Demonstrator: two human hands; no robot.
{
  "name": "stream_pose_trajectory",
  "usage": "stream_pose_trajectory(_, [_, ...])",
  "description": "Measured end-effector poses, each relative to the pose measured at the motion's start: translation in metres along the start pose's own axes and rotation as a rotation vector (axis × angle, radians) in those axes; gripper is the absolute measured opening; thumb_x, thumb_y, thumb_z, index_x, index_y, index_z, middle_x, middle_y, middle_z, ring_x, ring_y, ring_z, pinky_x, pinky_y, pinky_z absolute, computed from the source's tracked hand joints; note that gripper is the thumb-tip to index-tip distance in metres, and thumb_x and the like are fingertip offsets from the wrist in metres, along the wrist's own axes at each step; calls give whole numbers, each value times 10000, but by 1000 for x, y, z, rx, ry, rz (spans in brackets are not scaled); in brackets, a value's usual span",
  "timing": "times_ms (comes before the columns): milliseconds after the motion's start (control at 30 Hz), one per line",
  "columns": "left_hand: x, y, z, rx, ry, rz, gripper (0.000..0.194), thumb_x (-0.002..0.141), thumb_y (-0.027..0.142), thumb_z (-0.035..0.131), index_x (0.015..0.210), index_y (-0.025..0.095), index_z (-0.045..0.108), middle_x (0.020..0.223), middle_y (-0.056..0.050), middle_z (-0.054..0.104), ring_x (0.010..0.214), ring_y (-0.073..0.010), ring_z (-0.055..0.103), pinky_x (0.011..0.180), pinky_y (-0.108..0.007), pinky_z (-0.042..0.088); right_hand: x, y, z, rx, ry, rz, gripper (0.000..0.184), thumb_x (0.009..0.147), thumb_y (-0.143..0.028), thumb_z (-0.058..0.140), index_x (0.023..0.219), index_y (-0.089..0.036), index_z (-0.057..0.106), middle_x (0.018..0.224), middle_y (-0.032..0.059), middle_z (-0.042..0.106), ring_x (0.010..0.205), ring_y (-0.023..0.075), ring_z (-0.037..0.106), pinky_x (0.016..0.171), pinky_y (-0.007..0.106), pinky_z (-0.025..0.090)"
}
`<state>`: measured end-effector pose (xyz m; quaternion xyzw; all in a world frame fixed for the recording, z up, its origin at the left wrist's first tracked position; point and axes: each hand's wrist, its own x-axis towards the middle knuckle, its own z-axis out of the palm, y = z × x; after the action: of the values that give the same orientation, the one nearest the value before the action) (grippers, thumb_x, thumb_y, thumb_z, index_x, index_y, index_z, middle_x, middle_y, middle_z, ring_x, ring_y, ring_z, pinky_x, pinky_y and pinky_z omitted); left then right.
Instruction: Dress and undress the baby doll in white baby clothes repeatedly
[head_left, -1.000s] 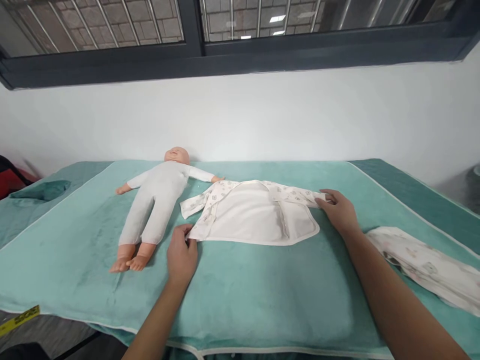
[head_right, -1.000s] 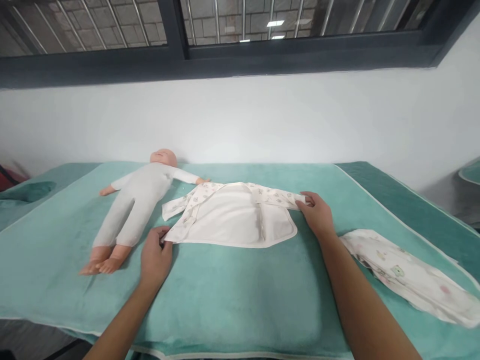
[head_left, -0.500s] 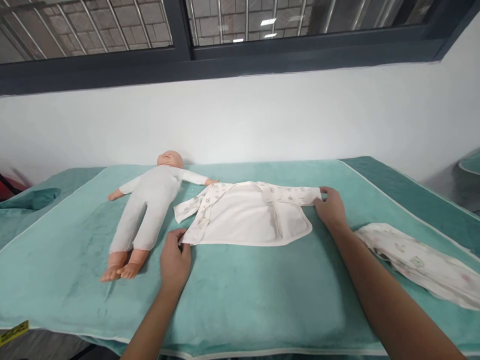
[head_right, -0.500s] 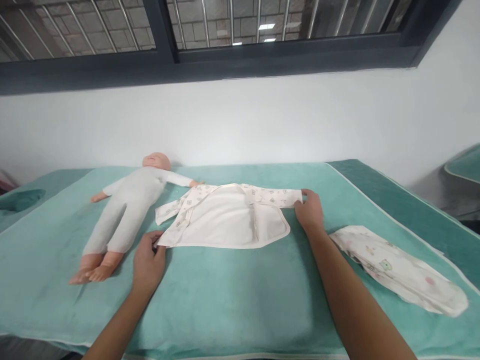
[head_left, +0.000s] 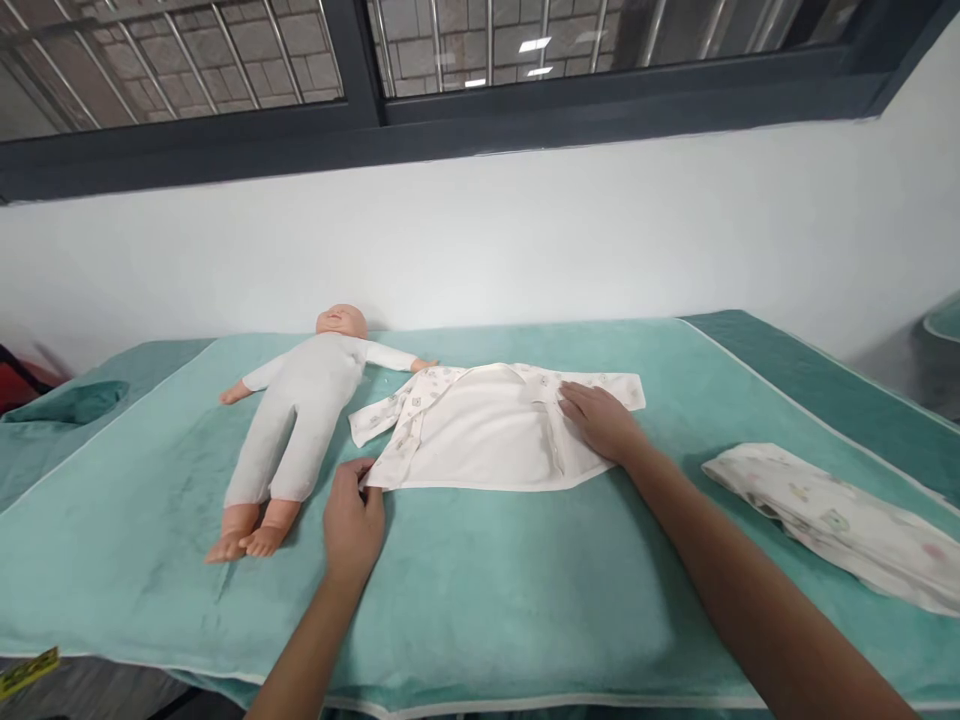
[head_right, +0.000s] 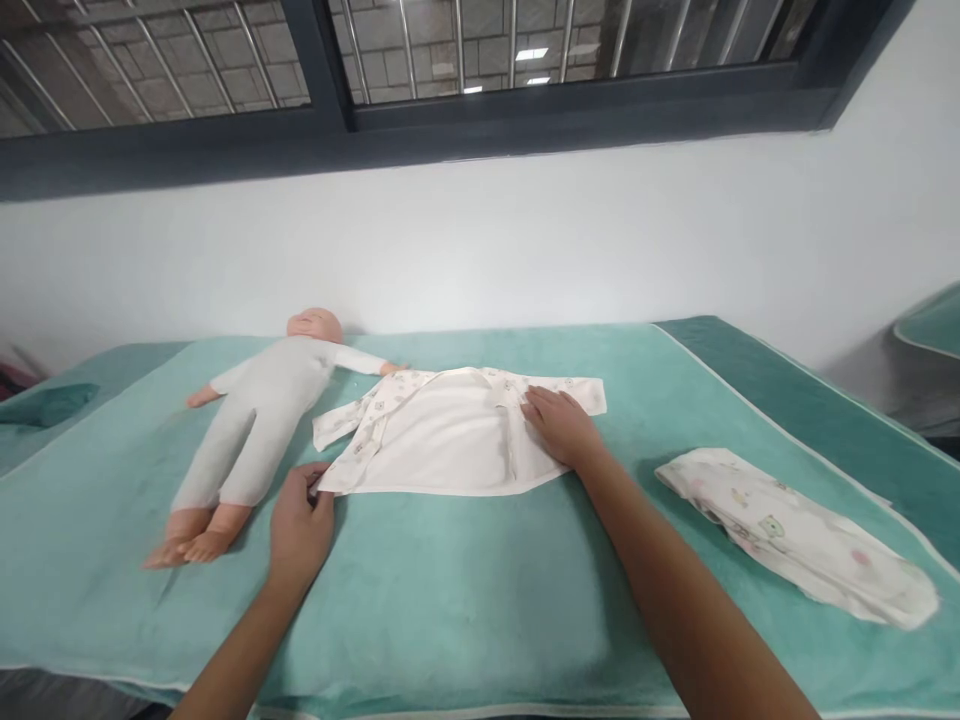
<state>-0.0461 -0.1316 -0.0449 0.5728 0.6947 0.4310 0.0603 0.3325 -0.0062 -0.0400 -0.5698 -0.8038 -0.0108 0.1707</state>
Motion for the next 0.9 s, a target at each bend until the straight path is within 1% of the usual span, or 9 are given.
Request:
stream_pose_trajectory(167, [0,0,0,4,12,55,210,862,241,462,1043,179,548,1023,-89,627,955,-230,605,851,-362,492,-8,16,3,-56,10,183,465,993,-351,260,1287,-147,557,1433,157,509,1367,272,420,1069,492,363])
stream_pose_trajectory(333, [-7,3,-1,119,108,352,175,875,245,505,1021,171,568,1069,-132,607,1058,-271,565,921,-421,448,-16,19,-5,-130,135,301,439,983,-357,299,1259,-144,566,1411,185,518,1338,305,438,1057,550,346])
stream_pose_trajectory(400, [-11,6,-2,163,75,471,158,869,222,525,1009,188,590,1073,-125,620,1063,-274,568,921,-424,437,-18,8,-10,-107,247,249,418,974,-346,330,1238,-145,585,1392,186,535,1311,307,461,1075,544,329])
stream_pose_trajectory(500, [-13,11,-4,186,-56,592,174,862,186,531,1008,213,622,1058,-99,652,1057,-265,578,895,-406,432,-27,-28,-14,7,369,51,368,965,-331,385,1194,-163,619,1327,158,592,1261,284,504,1089,485,343])
stream_pose_trajectory(533, [-13,12,-4,185,-104,614,200,863,171,523,1026,219,628,1061,-91,659,1058,-259,577,890,-401,431,-32,-44,-15,54,353,-39,349,967,-330,397,1185,-179,624,1296,139,615,1238,270,522,1073,459,369])
stream_pose_trajectory(600, [-11,13,-3,178,-181,633,257,860,142,502,1063,226,636,1086,-77,663,1074,-250,566,900,-400,430,-45,-78,-14,120,233,-214,315,974,-347,425,1179,-217,625,1248,101,644,1179,249,559,1021,429,418])
stream_pose_trajectory(700, [-9,10,-1,178,-204,606,302,845,107,491,1068,233,652,1160,-76,637,1138,-255,529,926,-417,428,-60,-117,-12,177,52,-414,260,946,-381,521,1132,-239,634,1177,69,662,1071,231,597,933,403,465])
stream_pose_trajectory(767, [-7,8,1,189,-157,553,303,843,103,494,1059,233,663,1230,-92,594,1172,-269,503,932,-434,431,-64,-128,-12,189,23,-427,214,934,-369,554,1074,-234,642,1119,62,667,1017,224,599,878,391,476])
stream_pose_trajectory(900, [-5,4,4,175,-77,468,225,875,146,515,1012,228,673,1265,-108,546,1179,-278,488,932,-444,444,-64,-129,-10,141,36,-391,169,968,-280,492,950,-218,648,968,53,666,910,210,587,809,374,461])
